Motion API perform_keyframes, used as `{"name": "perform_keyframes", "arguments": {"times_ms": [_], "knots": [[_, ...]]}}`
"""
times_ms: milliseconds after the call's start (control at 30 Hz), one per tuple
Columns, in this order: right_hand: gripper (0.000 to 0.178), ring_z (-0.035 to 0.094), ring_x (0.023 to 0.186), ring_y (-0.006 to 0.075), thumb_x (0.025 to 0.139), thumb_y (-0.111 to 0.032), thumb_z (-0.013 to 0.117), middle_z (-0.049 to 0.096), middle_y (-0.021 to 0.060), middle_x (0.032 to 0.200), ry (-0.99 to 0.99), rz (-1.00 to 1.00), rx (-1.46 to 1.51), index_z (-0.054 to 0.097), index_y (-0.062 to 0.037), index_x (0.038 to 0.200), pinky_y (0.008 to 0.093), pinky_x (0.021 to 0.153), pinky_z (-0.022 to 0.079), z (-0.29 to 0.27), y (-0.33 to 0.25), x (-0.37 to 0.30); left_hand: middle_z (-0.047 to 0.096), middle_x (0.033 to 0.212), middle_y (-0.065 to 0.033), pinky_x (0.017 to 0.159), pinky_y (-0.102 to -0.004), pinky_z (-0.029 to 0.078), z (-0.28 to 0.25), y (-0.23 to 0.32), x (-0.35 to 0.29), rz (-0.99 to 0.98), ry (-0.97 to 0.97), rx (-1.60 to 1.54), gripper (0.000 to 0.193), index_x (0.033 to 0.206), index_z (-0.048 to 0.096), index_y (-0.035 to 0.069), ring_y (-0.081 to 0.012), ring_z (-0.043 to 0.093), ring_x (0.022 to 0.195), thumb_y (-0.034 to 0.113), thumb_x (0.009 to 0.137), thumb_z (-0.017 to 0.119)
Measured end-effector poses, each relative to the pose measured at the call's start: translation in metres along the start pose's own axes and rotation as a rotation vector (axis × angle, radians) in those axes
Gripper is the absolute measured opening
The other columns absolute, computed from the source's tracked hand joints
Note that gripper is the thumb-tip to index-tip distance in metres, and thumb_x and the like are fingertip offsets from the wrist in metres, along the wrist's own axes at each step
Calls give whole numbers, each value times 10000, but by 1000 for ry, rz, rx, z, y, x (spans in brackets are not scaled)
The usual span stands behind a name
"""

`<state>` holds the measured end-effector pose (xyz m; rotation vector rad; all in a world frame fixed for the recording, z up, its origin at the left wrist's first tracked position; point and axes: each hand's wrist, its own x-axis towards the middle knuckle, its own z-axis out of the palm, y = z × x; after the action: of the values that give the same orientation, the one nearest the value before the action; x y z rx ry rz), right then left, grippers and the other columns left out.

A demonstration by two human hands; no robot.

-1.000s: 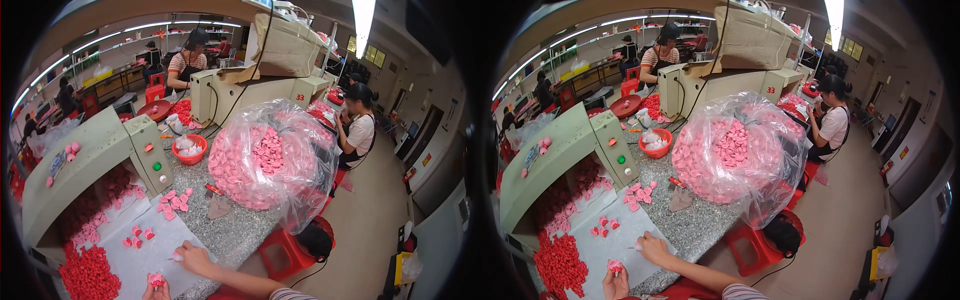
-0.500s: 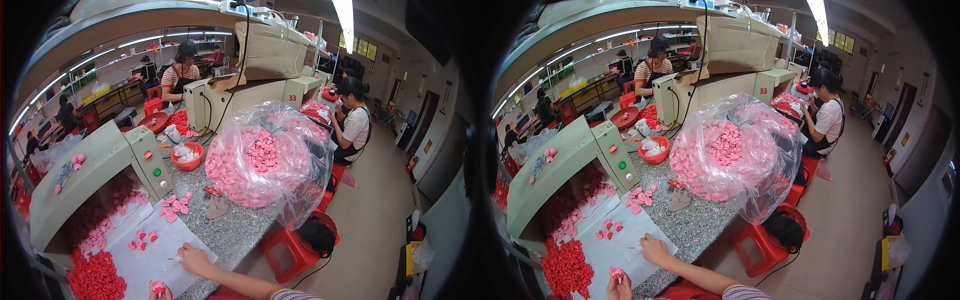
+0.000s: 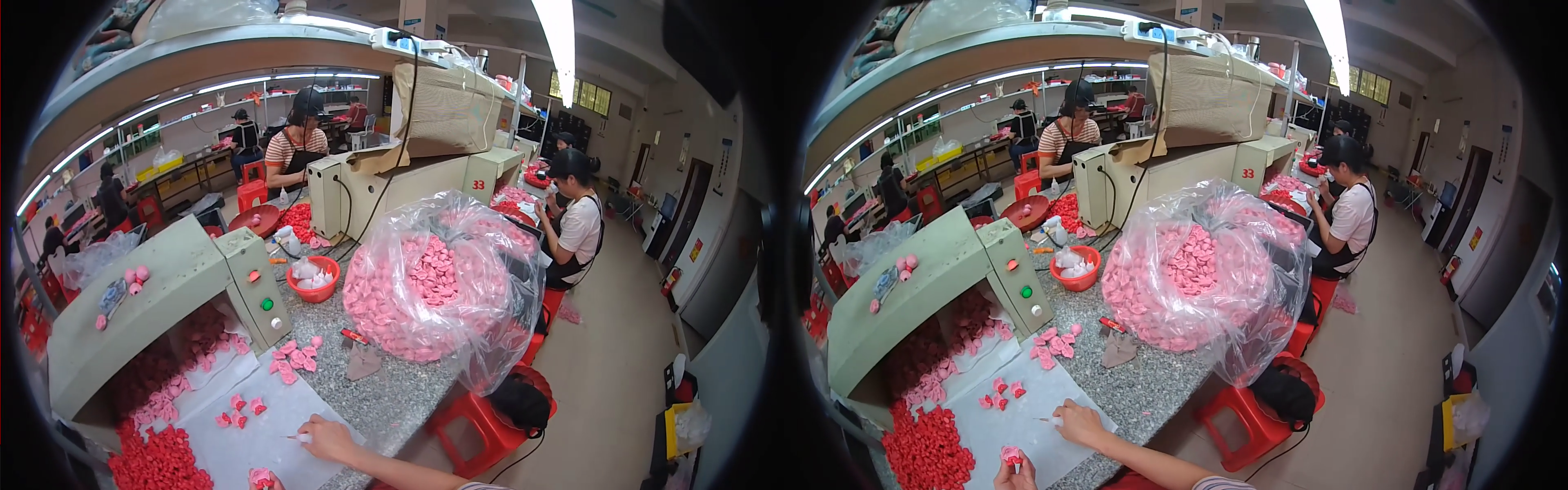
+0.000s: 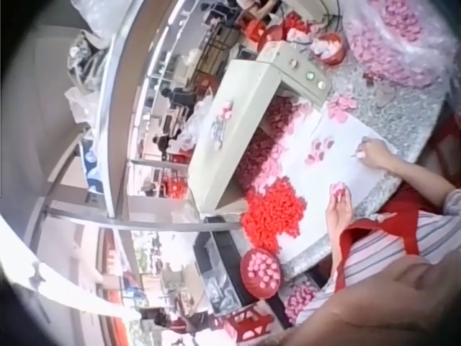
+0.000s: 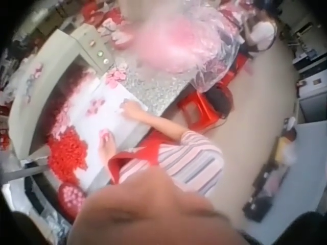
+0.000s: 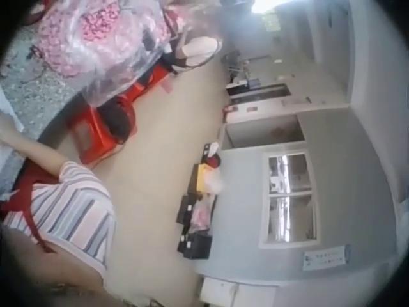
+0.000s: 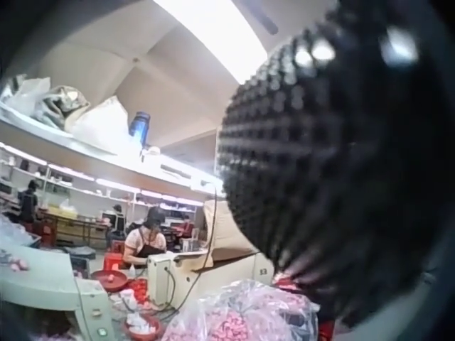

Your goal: Assembling pink toy flower components by pressing plastic parts together at a factory workbench.

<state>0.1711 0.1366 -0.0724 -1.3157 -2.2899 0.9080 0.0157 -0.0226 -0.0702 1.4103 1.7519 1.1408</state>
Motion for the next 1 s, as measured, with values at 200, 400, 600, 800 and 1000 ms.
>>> {"name": "perform_keyframes", "arguments": {"times_ms": [200, 400, 600, 800, 1000], "knots": [[329, 506, 536, 68, 748, -258, 653, 571, 8, 678, -192, 289, 1083, 615, -50, 1000, 217, 420, 373, -15, 2, 33, 528, 1059, -76, 900, -298, 399, -20, 28, 31, -497, 303, -1747, 223, 1076, 508, 61, -199, 492, 999, 127, 864, 498], [321, 441, 572, 109, 811, -160, 530, 547, 84, 885, -615, 317, 1906, 502, -1, 1089, 223, 455, 354, -29, -16, 45, 502, 1120, -135, 919, -338, 402, -23, 55, 63, -506, 262, -1804, 330, 1170, 439, 14, -249, 479, 1069, 156, 875, 481], [323, 426, 564, 111, 806, -138, 522, 530, 108, 891, -571, 339, 1749, 497, 10, 1093, 222, 451, 347, -17, -43, 31, 524, 1112, -131, 921, -327, 407, -23, 59, 53, -455, 307, -1689, 405, 1230, 381, -30, -216, 513, 1034, 153, 882, 474], [305, 484, 581, 95, 663, 51, 627, 517, 85, 873, -55, -138, 819, 590, 23, 965, 201, 503, 388, -28, -92, 4, 537, 1109, -120, 917, -327, 415, -10, 59, 46, -395, 311, -1660, 370, 1196, 433, -38, -185, 520, 1029, 125, 870, 500], [348, 518, 608, 98, 609, 93, 676, 511, 72, 841, 109, -328, 444, 622, -4, 939, 192, 540, 405, -32, -106, -2, 529, 1137, -122, 925, -332, 411, -9, 65, 46, -331, 336, -1605, 324, 1174, 465, -36, -185, 507, 1051, 85, 874, 482]]}}
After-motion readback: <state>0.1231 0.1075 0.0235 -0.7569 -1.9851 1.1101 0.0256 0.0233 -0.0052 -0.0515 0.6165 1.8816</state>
